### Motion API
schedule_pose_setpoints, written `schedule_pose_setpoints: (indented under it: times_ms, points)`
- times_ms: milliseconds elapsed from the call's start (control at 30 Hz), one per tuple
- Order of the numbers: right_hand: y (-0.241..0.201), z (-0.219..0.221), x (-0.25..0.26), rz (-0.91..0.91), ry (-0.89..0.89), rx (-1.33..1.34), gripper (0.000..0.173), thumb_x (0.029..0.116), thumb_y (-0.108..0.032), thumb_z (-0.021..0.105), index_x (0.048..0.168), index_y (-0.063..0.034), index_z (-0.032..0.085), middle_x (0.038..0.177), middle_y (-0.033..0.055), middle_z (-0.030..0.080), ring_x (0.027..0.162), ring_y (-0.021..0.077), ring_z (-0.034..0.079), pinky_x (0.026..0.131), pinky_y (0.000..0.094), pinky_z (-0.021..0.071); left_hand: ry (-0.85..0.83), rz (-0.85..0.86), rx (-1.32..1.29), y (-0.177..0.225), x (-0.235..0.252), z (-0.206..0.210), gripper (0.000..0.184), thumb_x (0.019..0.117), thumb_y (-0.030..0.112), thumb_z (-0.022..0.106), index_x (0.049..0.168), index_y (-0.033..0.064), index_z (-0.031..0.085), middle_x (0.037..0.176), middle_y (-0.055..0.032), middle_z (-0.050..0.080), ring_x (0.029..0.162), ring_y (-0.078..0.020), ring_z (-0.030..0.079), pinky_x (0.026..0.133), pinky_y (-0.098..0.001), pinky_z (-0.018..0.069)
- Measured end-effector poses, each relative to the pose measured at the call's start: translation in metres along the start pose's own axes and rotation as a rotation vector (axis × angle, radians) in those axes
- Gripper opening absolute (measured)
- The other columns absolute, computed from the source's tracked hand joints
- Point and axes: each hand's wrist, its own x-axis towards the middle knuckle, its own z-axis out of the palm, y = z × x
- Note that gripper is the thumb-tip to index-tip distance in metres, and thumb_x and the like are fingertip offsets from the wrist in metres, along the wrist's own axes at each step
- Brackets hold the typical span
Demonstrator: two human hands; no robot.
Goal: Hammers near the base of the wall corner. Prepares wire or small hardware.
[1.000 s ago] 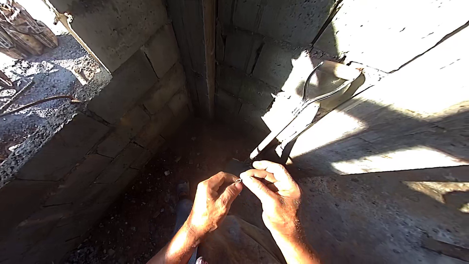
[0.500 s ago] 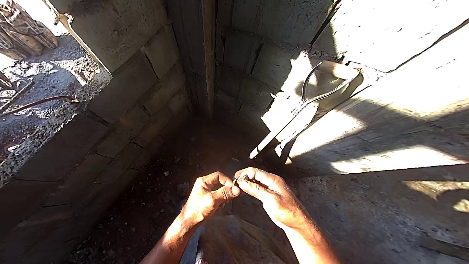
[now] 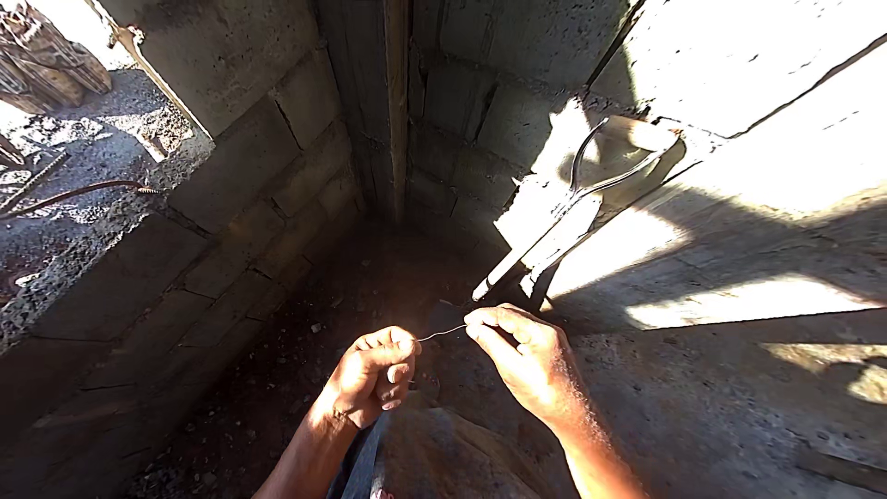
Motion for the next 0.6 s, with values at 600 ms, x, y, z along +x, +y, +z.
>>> schedule_pose_setpoints:
  times_ms: [600]
  points:
    - [-0.023, 0.027, -0.014, 0.019, -0.021, -0.13, 0.009, 0.0864, -0.022, 0.065, 0.083, -0.017, 0.072, 0.081, -0.0072, 0.066, 0.069, 0.0033, 0.063, 0.058, 0.026, 0.0551, 0.094, 0.184, 0.206, -0.009, 0.012, 0.022, 0.022, 0.1039, 0.014, 0.055, 0.116, 0.0082, 0.072, 0.063, -0.0024, 0.054, 0.049, -0.006, 0.05, 0.048, -0.0198, 0.045]
